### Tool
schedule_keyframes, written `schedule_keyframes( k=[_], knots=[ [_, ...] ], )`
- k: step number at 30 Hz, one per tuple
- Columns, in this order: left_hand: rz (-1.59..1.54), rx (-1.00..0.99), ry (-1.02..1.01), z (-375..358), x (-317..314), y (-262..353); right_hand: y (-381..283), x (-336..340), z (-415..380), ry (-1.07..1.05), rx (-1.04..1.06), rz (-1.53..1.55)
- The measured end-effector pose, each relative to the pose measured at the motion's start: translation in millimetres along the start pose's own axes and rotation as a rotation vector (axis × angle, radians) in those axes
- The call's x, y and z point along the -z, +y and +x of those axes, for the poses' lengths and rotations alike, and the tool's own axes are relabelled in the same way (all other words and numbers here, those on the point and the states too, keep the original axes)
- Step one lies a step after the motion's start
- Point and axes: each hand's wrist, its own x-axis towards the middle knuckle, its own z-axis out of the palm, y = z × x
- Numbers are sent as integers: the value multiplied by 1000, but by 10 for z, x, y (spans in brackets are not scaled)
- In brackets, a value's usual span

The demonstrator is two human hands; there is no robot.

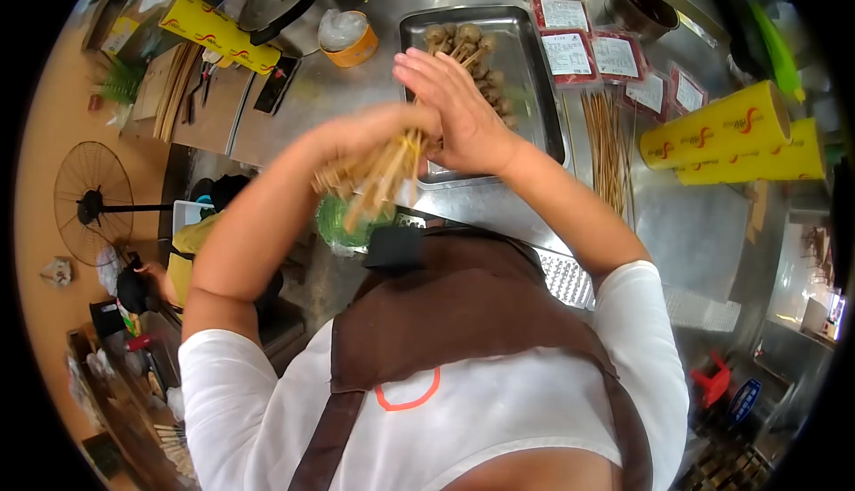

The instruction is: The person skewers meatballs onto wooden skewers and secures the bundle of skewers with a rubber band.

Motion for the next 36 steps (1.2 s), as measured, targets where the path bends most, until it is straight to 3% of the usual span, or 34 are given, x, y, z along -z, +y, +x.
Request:
schedule_keyframes(
  k=[5, 7, 8, 9, 11, 12, 13, 15, 16, 17, 19, 21, 22, 24, 27, 29, 33, 36],
  knots=[
    [177, -57, -182, 55, 457, 327, 205, 17, 211, 0, -70, 130],
    [207, -314, -52, 128, 537, 330, 291, 47, 248, 55, -59, 87],
    [173, -467, 24, 68, 553, 354, 356, 49, 282, 100, -235, 109],
    [176, -475, 24, 137, 570, 352, 415, 57, 318, 149, -407, 127],
    [144, -983, 494, 329, 542, 399, 463, 233, 524, 341, -481, 101],
    [101, -1112, 428, 346, 538, 434, 511, 303, 580, 383, -566, 91],
    [96, -1118, 419, 349, 505, 494, 546, 363, 621, 423, -650, 79],
    [257, -1273, 467, 380, 431, 617, 573, 391, 657, 414, -657, 77],
    [287, -1258, 470, 390, 372, 673, 562, 337, 642, 423, -598, 122],
    [221, -1370, 462, 486, 293, 721, 576, 266, 624, 433, -538, 166],
    [236, -1286, 587, 617, 233, 739, 581, 89, 484, 367, -502, 94],
    [98, -1365, 581, 817, 177, 680, 510, 117, 452, 283, -461, 40],
    [22, -1275, 551, 861, 159, 644, 470, 169, 451, 289, -457, 30],
    [-35, -1185, 503, 892, 136, 584, 391, 309, 414, 23, -599, 89],
    [-5, -1231, 532, 918, 120, 534, 393, 488, 299, -56, -654, 244],
    [-99, -1436, 534, 983, 116, 523, 397, 501, 280, -51, -594, 159],
    [40, -1504, 735, 935, 97, 583, 264, 480, 290, -8, -669, 186],
    [76, -1479, 614, 1008, 138, 563, 164, 479, 295, 103, -622, 316]
  ],
)
